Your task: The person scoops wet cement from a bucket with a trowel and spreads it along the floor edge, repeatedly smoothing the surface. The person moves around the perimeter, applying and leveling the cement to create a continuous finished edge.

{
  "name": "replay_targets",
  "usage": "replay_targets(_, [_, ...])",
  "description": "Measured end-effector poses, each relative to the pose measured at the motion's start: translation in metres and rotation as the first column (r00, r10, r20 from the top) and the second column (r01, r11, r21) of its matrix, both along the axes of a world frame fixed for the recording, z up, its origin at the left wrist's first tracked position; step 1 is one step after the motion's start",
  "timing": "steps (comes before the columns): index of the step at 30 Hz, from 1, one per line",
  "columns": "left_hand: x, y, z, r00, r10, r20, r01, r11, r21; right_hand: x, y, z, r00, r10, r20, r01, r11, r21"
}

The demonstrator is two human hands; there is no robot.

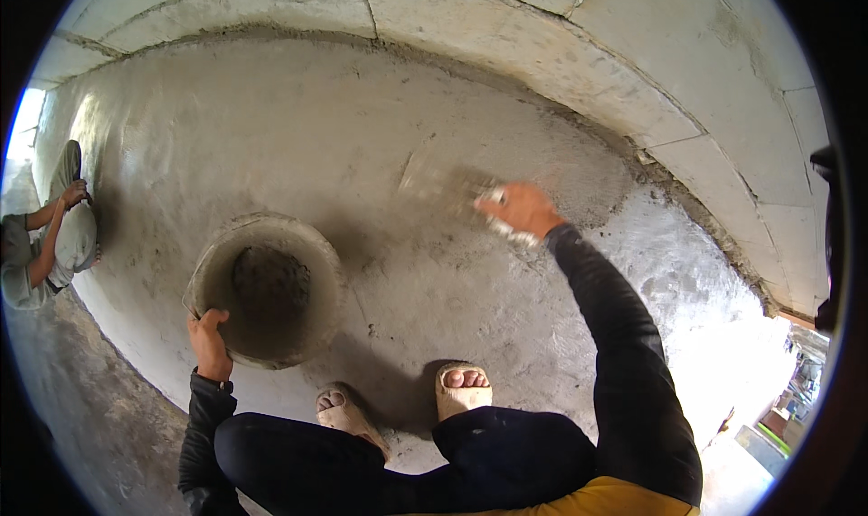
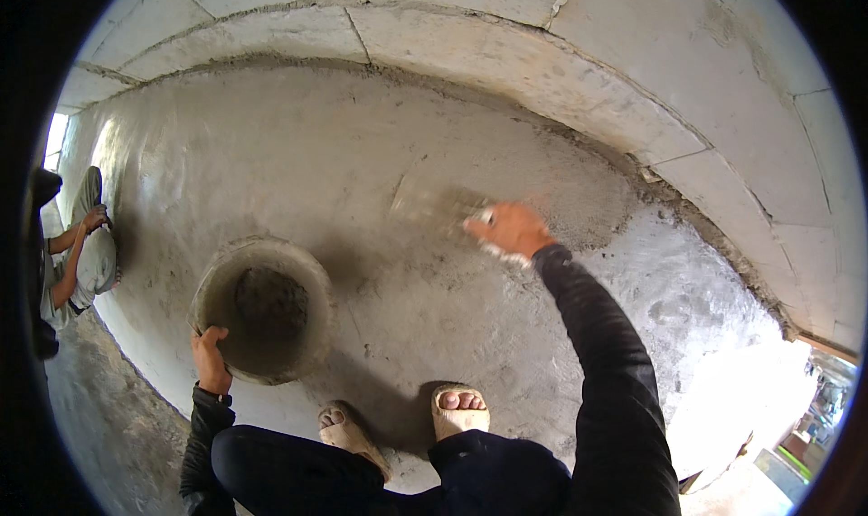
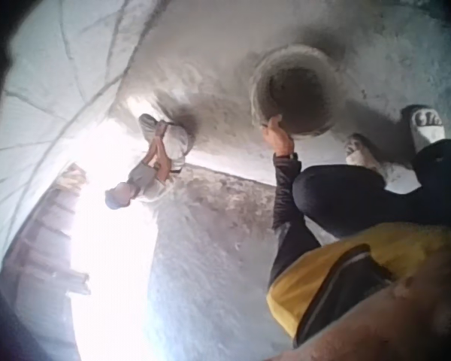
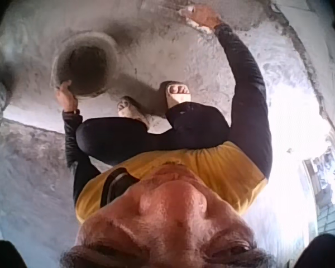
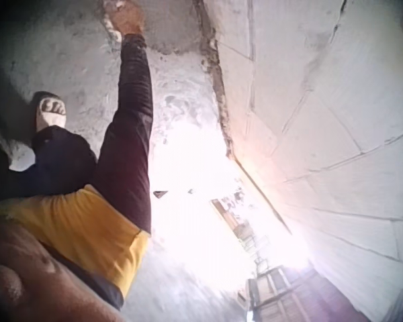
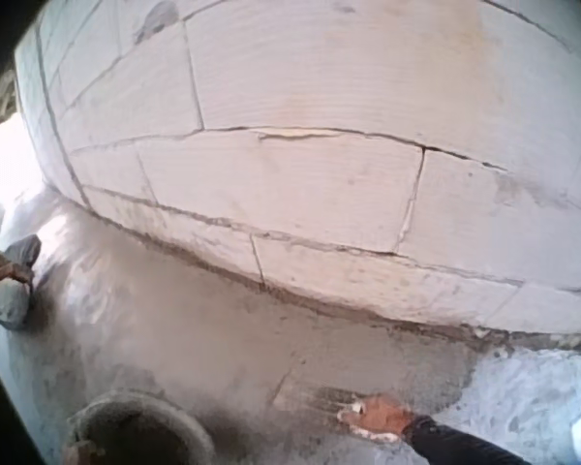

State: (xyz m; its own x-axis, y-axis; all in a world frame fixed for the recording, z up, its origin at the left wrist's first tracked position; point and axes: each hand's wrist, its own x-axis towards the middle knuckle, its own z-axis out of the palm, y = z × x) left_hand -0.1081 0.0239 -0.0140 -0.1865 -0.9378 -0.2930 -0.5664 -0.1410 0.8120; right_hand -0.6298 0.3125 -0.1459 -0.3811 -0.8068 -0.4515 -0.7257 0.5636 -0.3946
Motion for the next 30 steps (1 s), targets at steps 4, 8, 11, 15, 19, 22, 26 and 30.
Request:
replay_targets(4, [-0.012, 0.003, 0.007, 0.981, 0.119, -0.150, -0.096, 0.984, 0.150, 0.075, 0.033, 0.013, 0.950, 0.110, 0.293, -0.148, 0.983, 0.111])
replay_targets(8, [-0.017, 0.004, 0.011, 0.979, 0.180, -0.098, -0.170, 0.980, 0.104, 0.109, 0.067, 0.032, 0.961, 0.241, 0.134, -0.229, 0.968, -0.103])
replay_targets(11, [-0.014, 0.001, 0.006, 0.974, 0.166, -0.153, -0.141, 0.977, 0.162, 0.091, 0.074, 0.031, 0.992, -0.011, 0.129, 0.023, 0.995, -0.093])
replay_targets(15, [-0.002, -0.007, -0.003, 0.973, 0.224, -0.053, -0.216, 0.968, 0.129, 0.062, 0.071, 0.021, 0.980, -0.189, 0.061, 0.188, 0.982, 0.031])
replay_targets(19, [0.003, -0.018, -0.008, 0.977, 0.005, -0.214, 0.033, 0.984, 0.175, 0.089, 0.083, 0.027, 0.980, 0.074, 0.186, -0.107, 0.979, 0.176])
replay_targets(22, [-0.002, -0.014, -0.010, 0.961, 0.022, -0.274, 0.038, 0.976, 0.213, 0.137, 0.114, 0.052, 0.974, -0.084, 0.208, 0.036, 0.974, 0.225])
replay_targets(26, [-0.028, 0.008, -0.002, 0.950, -0.102, -0.295, 0.165, 0.966, 0.198, 0.208, 0.177, 0.117, 0.829, -0.522, 0.202, 0.517, 0.852, 0.080])
replay_targets(30, [-0.045, 0.040, 0.049, 0.938, -0.168, -0.304, 0.270, 0.903, 0.334, 0.293, 0.283, 0.211, 0.538, -0.814, 0.217, 0.710, 0.577, 0.403])
